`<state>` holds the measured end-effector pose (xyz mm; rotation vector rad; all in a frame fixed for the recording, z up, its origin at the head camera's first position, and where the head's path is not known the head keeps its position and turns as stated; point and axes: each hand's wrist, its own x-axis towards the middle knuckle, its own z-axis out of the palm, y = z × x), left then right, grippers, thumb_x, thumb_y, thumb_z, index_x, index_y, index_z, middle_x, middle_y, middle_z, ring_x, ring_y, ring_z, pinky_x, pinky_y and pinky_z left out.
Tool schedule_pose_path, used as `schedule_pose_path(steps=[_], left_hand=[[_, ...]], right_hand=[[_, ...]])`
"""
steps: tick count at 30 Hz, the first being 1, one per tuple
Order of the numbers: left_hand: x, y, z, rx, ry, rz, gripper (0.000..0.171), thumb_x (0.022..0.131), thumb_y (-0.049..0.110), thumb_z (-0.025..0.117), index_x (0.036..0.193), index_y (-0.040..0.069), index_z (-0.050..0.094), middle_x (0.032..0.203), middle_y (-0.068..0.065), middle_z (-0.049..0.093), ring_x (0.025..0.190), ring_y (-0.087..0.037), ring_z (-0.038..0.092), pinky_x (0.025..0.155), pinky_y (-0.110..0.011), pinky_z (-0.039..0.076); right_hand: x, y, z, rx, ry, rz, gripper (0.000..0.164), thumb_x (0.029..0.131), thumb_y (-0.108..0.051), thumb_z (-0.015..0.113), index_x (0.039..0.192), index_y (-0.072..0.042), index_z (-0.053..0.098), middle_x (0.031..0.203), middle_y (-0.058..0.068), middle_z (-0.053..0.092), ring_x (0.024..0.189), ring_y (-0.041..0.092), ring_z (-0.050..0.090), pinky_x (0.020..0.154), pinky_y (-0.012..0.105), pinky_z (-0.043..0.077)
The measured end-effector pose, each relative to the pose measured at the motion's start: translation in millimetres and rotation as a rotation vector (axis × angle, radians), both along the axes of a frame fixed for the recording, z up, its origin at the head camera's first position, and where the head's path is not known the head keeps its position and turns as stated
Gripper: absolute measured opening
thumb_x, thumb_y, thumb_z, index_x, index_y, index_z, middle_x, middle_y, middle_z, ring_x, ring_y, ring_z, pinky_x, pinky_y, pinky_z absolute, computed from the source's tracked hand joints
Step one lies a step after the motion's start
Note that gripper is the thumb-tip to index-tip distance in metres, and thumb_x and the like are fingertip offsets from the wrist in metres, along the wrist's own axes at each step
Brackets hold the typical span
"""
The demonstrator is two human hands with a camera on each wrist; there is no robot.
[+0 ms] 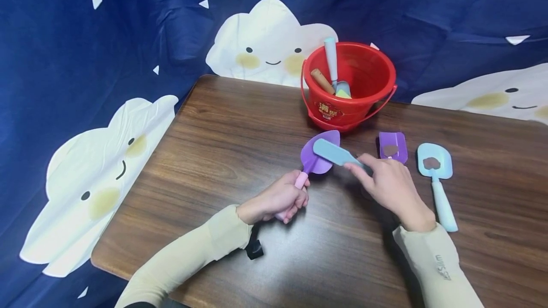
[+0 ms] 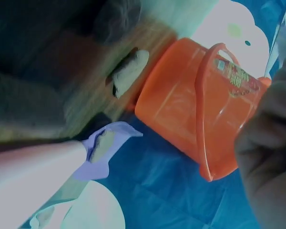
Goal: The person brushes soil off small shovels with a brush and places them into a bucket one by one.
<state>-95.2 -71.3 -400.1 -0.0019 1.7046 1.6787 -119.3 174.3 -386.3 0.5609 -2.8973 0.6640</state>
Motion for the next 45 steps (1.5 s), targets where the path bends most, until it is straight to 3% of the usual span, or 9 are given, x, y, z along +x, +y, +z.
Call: schedule_pose_path(steps=[5, 11, 17, 22, 30, 35, 41, 45], left_hand=[[-0.7, -3.6, 2.0, -0.014, 0.011, -0.012, 0.054, 0.065, -0.011, 0.04, 0.118, -0.005, 0.033, 0.07, -0.007, 0.05, 0.031, -0.011, 0.036, 0.027, -0.025, 0.035], [-3.2, -5.7, 0.9, -0.051, 0.059, -0.016, 0.051, 0.071, -0.007, 0.042, 0.122, -0.005, 0.035, 0.073, -0.01, 0.054, 0.032, -0.011, 0.037, 0.028, -0.025, 0.037], [-5.1, -4.8, -0.8, -0.09, 0.085, 0.031, 0.035, 0.084, 0.006, 0.044, 0.118, -0.002, 0.04, 0.071, -0.005, 0.056, 0.032, -0.011, 0.037, 0.028, -0.025, 0.036], [-5.0, -4.4, -2.5, -0.102, 0.116, 0.043, 0.024, 0.086, 0.007, 0.047, 0.109, 0.001, 0.043, 0.07, -0.004, 0.056, 0.033, -0.011, 0.039, 0.029, -0.024, 0.037], [-4.6, -5.0, -1.5, -0.107, 0.123, 0.075, 0.039, 0.085, 0.003, 0.05, 0.12, -0.001, 0.032, 0.071, -0.005, 0.057, 0.033, -0.01, 0.039, 0.029, -0.023, 0.037], [-5.7, -4.8, -3.1, -0.088, 0.149, 0.085, 0.04, 0.086, 0.001, 0.05, 0.12, 0.002, 0.028, 0.071, -0.006, 0.056, 0.033, -0.01, 0.039, 0.029, -0.023, 0.036], [-3.6, -2.7, -3.8, -0.18, 0.183, 0.081, 0.02, 0.095, 0.019, 0.049, 0.11, 0.007, 0.042, 0.07, -0.002, 0.053, 0.035, -0.01, 0.036, 0.029, -0.022, 0.029], [-1.7, -1.6, -3.3, -0.215, 0.194, 0.07, 0.016, 0.096, 0.024, 0.048, 0.105, 0.011, 0.045, 0.073, -0.006, 0.052, 0.039, -0.012, 0.039, 0.03, -0.022, 0.03]], right_hand=[[-1.3, 6.1, -1.9, -0.032, 0.093, -0.144, 0.032, 0.091, -0.037, 0.064, 0.095, -0.006, 0.066, 0.05, 0.001, 0.043, 0.047, 0.017, 0.036, 0.042, 0.027, 0.027], [-3.9, 10.9, -7.4, -0.109, 0.248, -0.26, 0.028, 0.089, -0.032, 0.067, 0.086, -0.004, 0.065, 0.047, 0.008, 0.045, 0.044, 0.025, 0.038, 0.042, 0.03, 0.024], [-4.3, 9.5, -7.4, -0.162, 0.259, -0.278, 0.028, 0.089, -0.031, 0.068, 0.085, -0.003, 0.065, 0.047, 0.008, 0.045, 0.045, 0.025, 0.038, 0.042, 0.03, 0.024], [-3.7, 9.3, -4.3, -0.187, 0.214, -0.289, 0.03, 0.09, -0.032, 0.066, 0.085, -0.003, 0.065, 0.048, 0.007, 0.044, 0.046, 0.023, 0.039, 0.041, 0.03, 0.024], [-2.9, 9.3, -2.3, -0.206, 0.176, -0.285, 0.031, 0.091, -0.034, 0.064, 0.088, -0.003, 0.066, 0.049, 0.006, 0.044, 0.046, 0.02, 0.037, 0.04, 0.029, 0.024], [-2.4, 9.2, -2.5, -0.217, 0.177, -0.275, 0.03, 0.091, -0.033, 0.065, 0.087, -0.003, 0.066, 0.049, 0.005, 0.043, 0.046, 0.018, 0.036, 0.04, 0.028, 0.023], [-1.4, 8.1, -5.0, -0.226, 0.184, -0.262, 0.03, 0.09, -0.034, 0.066, 0.083, -0.005, 0.065, 0.049, 0.003, 0.041, 0.046, 0.016, 0.035, 0.039, 0.027, 0.022], [-1.1, 7.4, -5.3, -0.23, 0.198, -0.251, 0.028, 0.09, -0.033, 0.067, 0.085, -0.006, 0.066, 0.049, 0.002, 0.041, 0.047, 0.016, 0.036, 0.04, 0.027, 0.024]])
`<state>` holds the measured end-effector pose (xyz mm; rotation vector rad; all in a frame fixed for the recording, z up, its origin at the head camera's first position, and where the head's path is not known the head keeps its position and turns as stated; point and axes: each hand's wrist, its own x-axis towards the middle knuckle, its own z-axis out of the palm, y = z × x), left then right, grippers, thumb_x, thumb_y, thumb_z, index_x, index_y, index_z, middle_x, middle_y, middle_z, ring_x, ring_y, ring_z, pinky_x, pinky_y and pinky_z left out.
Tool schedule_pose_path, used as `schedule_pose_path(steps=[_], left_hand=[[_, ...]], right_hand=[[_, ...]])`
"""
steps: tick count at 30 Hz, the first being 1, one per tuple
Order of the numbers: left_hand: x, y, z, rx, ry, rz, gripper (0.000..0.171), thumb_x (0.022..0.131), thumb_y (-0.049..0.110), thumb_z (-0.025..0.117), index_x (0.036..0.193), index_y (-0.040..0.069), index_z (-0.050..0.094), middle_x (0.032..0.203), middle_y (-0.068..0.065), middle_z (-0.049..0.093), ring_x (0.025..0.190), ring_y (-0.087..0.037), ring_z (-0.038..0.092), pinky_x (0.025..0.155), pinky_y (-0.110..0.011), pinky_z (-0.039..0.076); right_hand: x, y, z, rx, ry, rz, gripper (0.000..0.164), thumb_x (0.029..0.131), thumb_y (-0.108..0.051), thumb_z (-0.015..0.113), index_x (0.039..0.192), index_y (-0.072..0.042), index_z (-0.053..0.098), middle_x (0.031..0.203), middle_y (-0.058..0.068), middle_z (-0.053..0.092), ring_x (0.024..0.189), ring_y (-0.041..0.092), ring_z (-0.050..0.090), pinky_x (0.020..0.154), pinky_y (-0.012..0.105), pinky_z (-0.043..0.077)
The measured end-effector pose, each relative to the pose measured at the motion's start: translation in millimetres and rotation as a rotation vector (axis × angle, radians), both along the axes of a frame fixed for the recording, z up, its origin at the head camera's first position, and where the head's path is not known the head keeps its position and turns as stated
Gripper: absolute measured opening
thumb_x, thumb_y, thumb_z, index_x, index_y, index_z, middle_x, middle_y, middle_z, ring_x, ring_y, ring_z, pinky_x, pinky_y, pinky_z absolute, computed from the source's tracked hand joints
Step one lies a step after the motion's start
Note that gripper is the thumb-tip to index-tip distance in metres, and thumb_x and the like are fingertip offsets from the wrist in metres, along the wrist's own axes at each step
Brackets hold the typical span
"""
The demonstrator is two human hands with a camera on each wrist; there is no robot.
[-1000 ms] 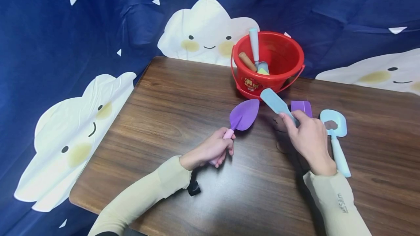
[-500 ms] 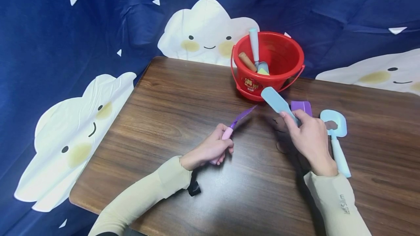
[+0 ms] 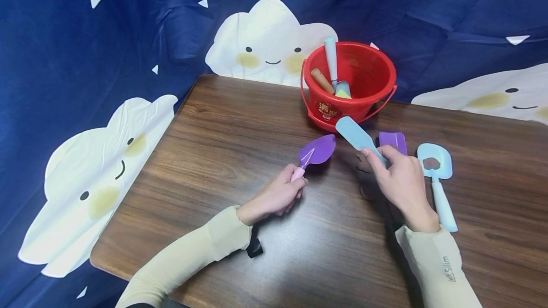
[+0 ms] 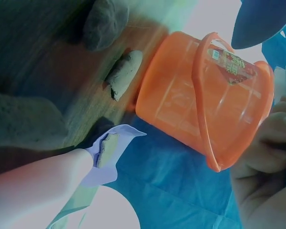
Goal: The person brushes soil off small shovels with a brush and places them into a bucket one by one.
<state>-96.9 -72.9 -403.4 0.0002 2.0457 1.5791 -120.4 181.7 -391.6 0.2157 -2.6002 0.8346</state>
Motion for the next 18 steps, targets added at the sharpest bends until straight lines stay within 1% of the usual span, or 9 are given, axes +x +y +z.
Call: schedule_pose_path(steps=[2, 4, 6, 8, 9, 11, 14, 18], left_hand=[[0.5, 0, 0.3, 0.0, 0.006, -0.008, 0.015, 0.097, 0.024, 0.048, 0.105, 0.012, 0.044, 0.074, -0.006, 0.053, 0.04, -0.012, 0.043, 0.031, -0.023, 0.036], [0.8, 1, 0.7, 0.029, 0.012, -0.014, 0.015, 0.098, 0.022, 0.049, 0.106, 0.011, 0.043, 0.074, -0.006, 0.053, 0.04, -0.013, 0.046, 0.032, -0.028, 0.043], [1.0, 2, 0.4, 0.061, 0.012, -0.016, 0.016, 0.098, 0.02, 0.05, 0.106, 0.01, 0.042, 0.071, -0.005, 0.053, 0.039, -0.013, 0.048, 0.034, -0.033, 0.048], [1.4, 4, -0.6, 0.087, 0.019, -0.02, 0.017, 0.097, 0.018, 0.052, 0.106, 0.009, 0.041, 0.067, -0.004, 0.053, 0.037, -0.014, 0.048, 0.035, -0.038, 0.05], [1.7, 4, -1.2, 0.086, 0.025, -0.026, 0.017, 0.097, 0.018, 0.053, 0.106, 0.009, 0.041, 0.064, -0.004, 0.053, 0.036, -0.014, 0.048, 0.033, -0.038, 0.049], [2.8, 6, -2.7, 0.062, 0.038, -0.039, 0.018, 0.096, 0.019, 0.055, 0.105, 0.01, 0.043, 0.059, -0.003, 0.052, 0.034, -0.014, 0.048, 0.031, -0.037, 0.046], [4.5, 8, -4.3, -0.005, 0.066, -0.06, 0.017, 0.096, 0.022, 0.057, 0.103, 0.012, 0.046, 0.054, -0.003, 0.049, 0.033, -0.014, 0.046, 0.028, -0.032, 0.04], [6.1, 11, -4.2, -0.09, 0.11, -0.071, 0.013, 0.096, 0.024, 0.057, 0.101, 0.014, 0.05, 0.055, -0.002, 0.048, 0.033, -0.014, 0.045, 0.028, -0.03, 0.04]], right_hand=[[0.6, 0, 0.9, 0.0, 0.0, 0.007, 0.027, 0.09, -0.032, 0.067, 0.085, -0.006, 0.067, 0.05, 0.002, 0.042, 0.047, 0.016, 0.036, 0.04, 0.027, 0.024], [1.4, -1, 2.3, -0.009, -0.009, 0.016, 0.026, 0.089, -0.032, 0.067, 0.086, -0.006, 0.068, 0.05, 0.003, 0.044, 0.047, 0.015, 0.036, 0.04, 0.026, 0.025], [2.4, -1, 4.2, -0.03, -0.038, 0.035, 0.026, 0.09, -0.032, 0.067, 0.087, -0.007, 0.068, 0.053, 0.004, 0.052, 0.048, 0.013, 0.037, 0.041, 0.026, 0.026], [3.4, -3, 5.8, -0.044, -0.072, 0.062, 0.025, 0.09, -0.032, 0.066, 0.089, -0.007, 0.069, 0.056, 0.005, 0.056, 0.049, 0.013, 0.039, 0.043, 0.025, 0.028], [4.1, -5, 6.5, -0.045, -0.09, 0.079, 0.026, 0.091, -0.032, 0.066, 0.09, -0.007, 0.069, 0.057, 0.004, 0.057, 0.05, 0.012, 0.039, 0.044, 0.024, 0.029], [5.7, -9, 7.5, -0.034, -0.133, 0.121, 0.027, 0.092, -0.033, 0.065, 0.091, -0.007, 0.069, 0.057, 0.003, 0.056, 0.051, 0.012, 0.04, 0.045, 0.024, 0.031], [8.8, -18, 9.1, 0.004, -0.193, 0.169, 0.03, 0.092, -0.037, 0.063, 0.093, -0.008, 0.069, 0.054, 0.001, 0.048, 0.051, 0.014, 0.041, 0.047, 0.024, 0.034], [12.7, -28, 12.6, 0.033, -0.249, 0.215, 0.032, 0.092, -0.041, 0.062, 0.095, -0.01, 0.069, 0.055, -0.002, 0.046, 0.052, 0.013, 0.043, 0.047, 0.024, 0.035]])
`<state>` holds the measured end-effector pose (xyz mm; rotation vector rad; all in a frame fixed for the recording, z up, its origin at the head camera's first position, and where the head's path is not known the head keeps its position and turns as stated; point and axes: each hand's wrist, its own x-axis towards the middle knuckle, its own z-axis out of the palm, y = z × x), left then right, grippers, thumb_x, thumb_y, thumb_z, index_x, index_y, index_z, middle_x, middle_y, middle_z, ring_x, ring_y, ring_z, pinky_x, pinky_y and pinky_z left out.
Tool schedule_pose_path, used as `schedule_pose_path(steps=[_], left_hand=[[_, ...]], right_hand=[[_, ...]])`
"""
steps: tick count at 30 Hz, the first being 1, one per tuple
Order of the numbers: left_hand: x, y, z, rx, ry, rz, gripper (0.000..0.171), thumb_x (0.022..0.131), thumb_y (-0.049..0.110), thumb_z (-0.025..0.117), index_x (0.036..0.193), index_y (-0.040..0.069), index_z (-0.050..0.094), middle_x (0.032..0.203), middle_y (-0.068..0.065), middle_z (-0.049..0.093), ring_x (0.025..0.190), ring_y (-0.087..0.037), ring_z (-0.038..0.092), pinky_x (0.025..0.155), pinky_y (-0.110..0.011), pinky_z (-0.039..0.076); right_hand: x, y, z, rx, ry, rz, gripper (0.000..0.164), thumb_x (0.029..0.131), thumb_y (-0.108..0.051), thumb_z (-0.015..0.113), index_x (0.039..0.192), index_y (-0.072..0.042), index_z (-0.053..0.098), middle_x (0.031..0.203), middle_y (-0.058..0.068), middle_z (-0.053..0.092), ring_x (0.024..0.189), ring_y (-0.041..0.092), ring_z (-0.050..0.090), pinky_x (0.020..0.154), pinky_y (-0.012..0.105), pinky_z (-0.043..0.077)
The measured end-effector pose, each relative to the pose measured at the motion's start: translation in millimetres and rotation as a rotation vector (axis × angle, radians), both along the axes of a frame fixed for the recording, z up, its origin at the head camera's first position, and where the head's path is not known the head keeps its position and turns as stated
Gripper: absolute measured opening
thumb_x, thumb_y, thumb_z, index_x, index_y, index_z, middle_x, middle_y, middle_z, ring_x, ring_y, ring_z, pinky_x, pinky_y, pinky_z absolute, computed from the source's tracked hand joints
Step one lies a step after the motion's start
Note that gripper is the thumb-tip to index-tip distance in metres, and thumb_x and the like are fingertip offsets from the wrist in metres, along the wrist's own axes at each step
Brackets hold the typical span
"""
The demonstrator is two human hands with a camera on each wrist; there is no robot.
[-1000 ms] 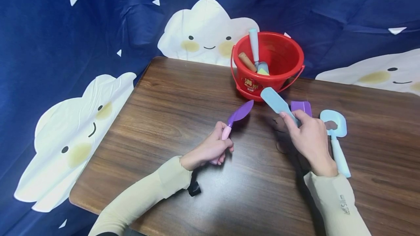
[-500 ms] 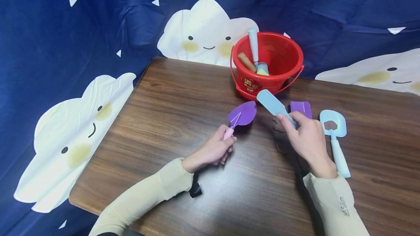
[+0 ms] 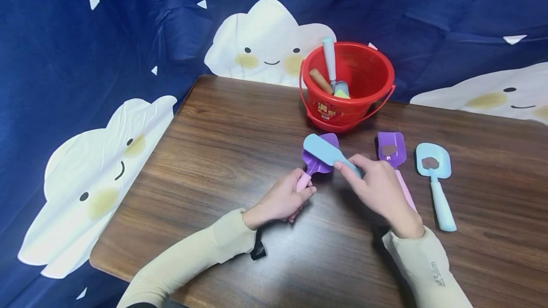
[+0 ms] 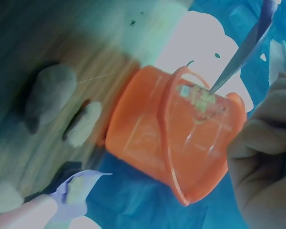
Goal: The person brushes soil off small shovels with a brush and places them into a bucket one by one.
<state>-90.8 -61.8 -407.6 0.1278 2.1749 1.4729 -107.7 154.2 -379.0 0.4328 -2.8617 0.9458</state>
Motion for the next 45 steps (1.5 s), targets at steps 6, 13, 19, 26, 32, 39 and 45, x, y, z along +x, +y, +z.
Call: schedule_pose_path(steps=[6, 13, 19, 26, 32, 39, 45], left_hand=[[-0.4, 0, -0.4, -0.126, 0.178, -0.031, 0.016, 0.095, 0.029, 0.057, 0.088, 0.015, 0.055, 0.059, 0.003, 0.046, 0.04, -0.009, 0.046, 0.036, -0.026, 0.043], [-3.0, -3, 0.2, -0.278, 0.453, -0.079, 0.026, 0.096, 0.033, 0.056, 0.077, 0.016, 0.052, 0.063, 0.005, 0.041, 0.055, -0.008, 0.04, 0.047, -0.02, 0.033], [-2.6, -6, 3.7, -0.318, 0.496, -0.096, 0.021, 0.095, 0.029, 0.058, 0.08, 0.015, 0.054, 0.062, 0.005, 0.043, 0.055, -0.007, 0.041, 0.047, -0.019, 0.034], [-1.9, -10, 5.8, -0.328, 0.512, -0.108, 0.02, 0.094, 0.026, 0.058, 0.077, 0.017, 0.052, 0.059, 0.005, 0.044, 0.052, -0.007, 0.042, 0.044, -0.02, 0.035], [-4.3, -12, 8.2, -0.309, 0.516, -0.085, 0.018, 0.093, 0.025, 0.059, 0.078, 0.016, 0.055, 0.06, 0.005, 0.046, 0.053, -0.008, 0.044, 0.045, -0.02, 0.036], [-13.0, -13, 13.1, -0.292, 0.454, -0.009, 0.022, 0.093, 0.026, 0.055, 0.074, 0.015, 0.054, 0.06, 0.004, 0.044, 0.054, -0.009, 0.042, 0.047, -0.022, 0.037], [-16.3, -14, 15.9, -0.26, 0.384, 0.008, 0.023, 0.091, 0.025, 0.053, 0.071, 0.014, 0.051, 0.06, 0.003, 0.043, 0.054, -0.01, 0.042, 0.047, -0.023, 0.036]], right_hand=[[2.6, -8, 3.2, 0.04, 0.002, 0.062, 0.026, 0.091, -0.039, 0.064, 0.092, -0.013, 0.07, 0.054, -0.006, 0.047, 0.052, 0.011, 0.042, 0.049, 0.024, 0.036], [1.5, -4, 5.0, 0.039, -0.061, 0.03, 0.037, 0.092, -0.044, 0.06, 0.101, -0.009, 0.07, 0.058, -0.002, 0.051, 0.055, 0.013, 0.045, 0.049, 0.024, 0.038], [-3.5, 5, 4.6, -0.008, -0.079, -0.036, 0.04, 0.093, -0.046, 0.058, 0.097, -0.008, 0.07, 0.056, 0.0, 0.048, 0.055, 0.016, 0.044, 0.05, 0.026, 0.036], [-11.5, 17, -7.2, -0.041, 0.019, -0.168, 0.038, 0.094, -0.042, 0.058, 0.09, -0.005, 0.07, 0.06, 0.006, 0.057, 0.061, 0.02, 0.045, 0.052, 0.027, 0.034], [-12.4, 20, -8.8, -0.065, 0.105, -0.213, 0.037, 0.095, -0.039, 0.058, 0.087, -0.004, 0.068, 0.064, 0.01, 0.062, 0.061, 0.022, 0.048, 0.051, 0.028, 0.035], [-4.5, 14, -5.4, -0.114, 0.134, -0.006, 0.018, 0.091, -0.026, 0.066, 0.084, -0.009, 0.066, 0.055, -0.001, 0.051, 0.051, 0.009, 0.04, 0.046, 0.023, 0.033], [-2.4, 11, -3.5, -0.004, 0.092, 0.12, 0.015, 0.087, -0.029, 0.071, 0.086, -0.015, 0.067, 0.053, -0.01, 0.045, 0.047, 0.005, 0.039, 0.044, 0.021, 0.033]])
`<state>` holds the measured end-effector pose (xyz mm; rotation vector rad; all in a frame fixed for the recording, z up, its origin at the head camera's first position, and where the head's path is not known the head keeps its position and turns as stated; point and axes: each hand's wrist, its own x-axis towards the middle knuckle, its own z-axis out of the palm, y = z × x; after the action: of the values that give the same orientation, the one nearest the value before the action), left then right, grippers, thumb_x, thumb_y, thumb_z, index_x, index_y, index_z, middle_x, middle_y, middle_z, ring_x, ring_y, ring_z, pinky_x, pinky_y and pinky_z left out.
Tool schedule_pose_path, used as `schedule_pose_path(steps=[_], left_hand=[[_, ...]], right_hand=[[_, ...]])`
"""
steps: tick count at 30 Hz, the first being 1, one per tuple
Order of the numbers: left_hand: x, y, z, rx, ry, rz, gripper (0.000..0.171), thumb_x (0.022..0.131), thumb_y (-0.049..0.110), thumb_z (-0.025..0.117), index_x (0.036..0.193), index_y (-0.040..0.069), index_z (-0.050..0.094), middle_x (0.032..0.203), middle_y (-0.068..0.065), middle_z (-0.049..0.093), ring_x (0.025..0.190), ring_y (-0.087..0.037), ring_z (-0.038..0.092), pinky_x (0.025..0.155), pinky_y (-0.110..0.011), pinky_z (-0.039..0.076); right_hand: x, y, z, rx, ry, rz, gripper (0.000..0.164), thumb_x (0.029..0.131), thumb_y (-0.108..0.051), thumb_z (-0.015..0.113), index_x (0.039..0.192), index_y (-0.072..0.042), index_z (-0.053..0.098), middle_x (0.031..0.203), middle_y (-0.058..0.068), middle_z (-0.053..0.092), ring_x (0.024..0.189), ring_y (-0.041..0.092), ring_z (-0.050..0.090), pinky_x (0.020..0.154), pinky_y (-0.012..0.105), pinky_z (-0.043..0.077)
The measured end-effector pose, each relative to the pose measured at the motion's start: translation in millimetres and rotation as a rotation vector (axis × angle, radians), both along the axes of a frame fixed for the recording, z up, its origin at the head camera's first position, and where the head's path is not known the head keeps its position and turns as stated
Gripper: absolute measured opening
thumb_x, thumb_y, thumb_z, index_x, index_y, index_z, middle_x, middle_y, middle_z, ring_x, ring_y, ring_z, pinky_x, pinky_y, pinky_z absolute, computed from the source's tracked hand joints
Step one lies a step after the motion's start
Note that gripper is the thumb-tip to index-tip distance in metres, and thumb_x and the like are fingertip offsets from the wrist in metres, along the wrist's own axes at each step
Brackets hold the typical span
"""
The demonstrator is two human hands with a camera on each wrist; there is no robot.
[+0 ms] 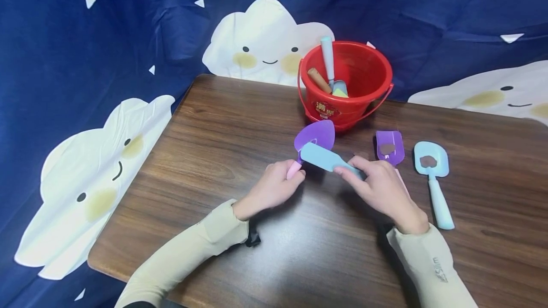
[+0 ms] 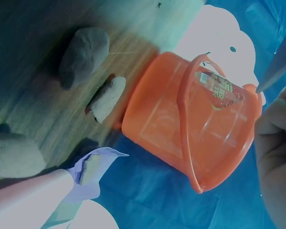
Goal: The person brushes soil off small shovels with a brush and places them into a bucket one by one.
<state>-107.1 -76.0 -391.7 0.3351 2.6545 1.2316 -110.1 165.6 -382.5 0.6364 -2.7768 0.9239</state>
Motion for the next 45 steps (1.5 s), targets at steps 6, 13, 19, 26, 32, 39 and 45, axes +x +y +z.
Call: schedule_pose_path(steps=[6, 13, 19, 26, 32, 39, 45], left_hand=[[-1.2, -2, -0.2, 0.001, 0.011, -0.01, 0.024, 0.088, 0.02, 0.052, 0.066, 0.015, 0.043, 0.059, 0.005, 0.038, 0.053, -0.009, 0.037, 0.046, -0.023, 0.033], [2.8, -3, 2.5, -0.012, 0.013, -0.067, 0.027, 0.087, 0.021, 0.054, 0.064, 0.018, 0.04, 0.055, 0.008, 0.035, 0.05, -0.006, 0.033, 0.045, -0.022, 0.029], [4.5, -3, 2.2, -0.02, 0.04, -0.092, 0.027, 0.086, 0.022, 0.054, 0.063, 0.019, 0.04, 0.053, 0.009, 0.035, 0.048, -0.004, 0.032, 0.044, -0.021, 0.028], [2.9, -3, 0.0, -0.01, 0.009, -0.074, 0.027, 0.087, 0.021, 0.055, 0.063, 0.018, 0.043, 0.051, 0.008, 0.042, 0.041, -0.004, 0.043, 0.041, -0.021, 0.036], [2.0, -3, -0.9, -0.009, 0.007, -0.073, 0.027, 0.085, 0.021, 0.056, 0.062, 0.018, 0.042, 0.051, 0.008, 0.043, 0.041, -0.005, 0.045, 0.041, -0.023, 0.037], [4.0, -5, -1.4, -0.038, 0.089, -0.106, 0.028, 0.083, 0.019, 0.057, 0.061, 0.019, 0.039, 0.053, 0.01, 0.033, 0.05, -0.002, 0.031, 0.045, -0.019, 0.027], [7.1, -6, 0.7, -0.041, 0.111, -0.13, 0.03, 0.083, 0.018, 0.056, 0.06, 0.019, 0.037, 0.053, 0.011, 0.03, 0.05, -0.002, 0.028, 0.045, -0.019, 0.026]], right_hand=[[-4.9, 3, -0.5, 0.006, 0.032, -0.036, 0.016, 0.087, -0.028, 0.07, 0.088, -0.012, 0.067, 0.052, -0.007, 0.045, 0.046, 0.007, 0.038, 0.044, 0.022, 0.032], [-13.5, 10, 2.8, 0.011, 0.117, -0.222, 0.028, 0.09, -0.032, 0.066, 0.085, -0.005, 0.065, 0.051, 0.003, 0.048, 0.048, 0.015, 0.036, 0.044, 0.027, 0.029], [-14.7, 13, 3.9, 0.005, 0.127, -0.308, 0.035, 0.091, -0.037, 0.064, 0.078, -0.006, 0.061, 0.049, 0.004, 0.046, 0.046, 0.018, 0.036, 0.042, 0.029, 0.027], [-8.1, 0, 2.2, -0.01, 0.178, -0.063, 0.015, 0.082, -0.023, 0.076, 0.084, -0.01, 0.068, 0.053, -0.004, 0.048, 0.049, 0.009, 0.038, 0.046, 0.023, 0.032], [-5.1, -5, 3.2, 0.052, 0.126, 0.029, 0.013, 0.084, -0.026, 0.074, 0.083, -0.016, 0.066, 0.053, -0.01, 0.041, 0.048, 0.004, 0.035, 0.045, 0.02, 0.03], [-9.3, 5, 0.6, 0.008, 0.124, -0.113, 0.021, 0.088, -0.031, 0.069, 0.087, -0.01, 0.067, 0.052, -0.004, 0.047, 0.049, 0.01, 0.037, 0.046, 0.023, 0.031], [-13.6, 13, -7.2, -0.049, 0.16, -0.237, 0.022, 0.087, -0.029, 0.071, 0.085, -0.007, 0.068, 0.053, 0.002, 0.055, 0.046, 0.011, 0.036, 0.042, 0.024, 0.028]])
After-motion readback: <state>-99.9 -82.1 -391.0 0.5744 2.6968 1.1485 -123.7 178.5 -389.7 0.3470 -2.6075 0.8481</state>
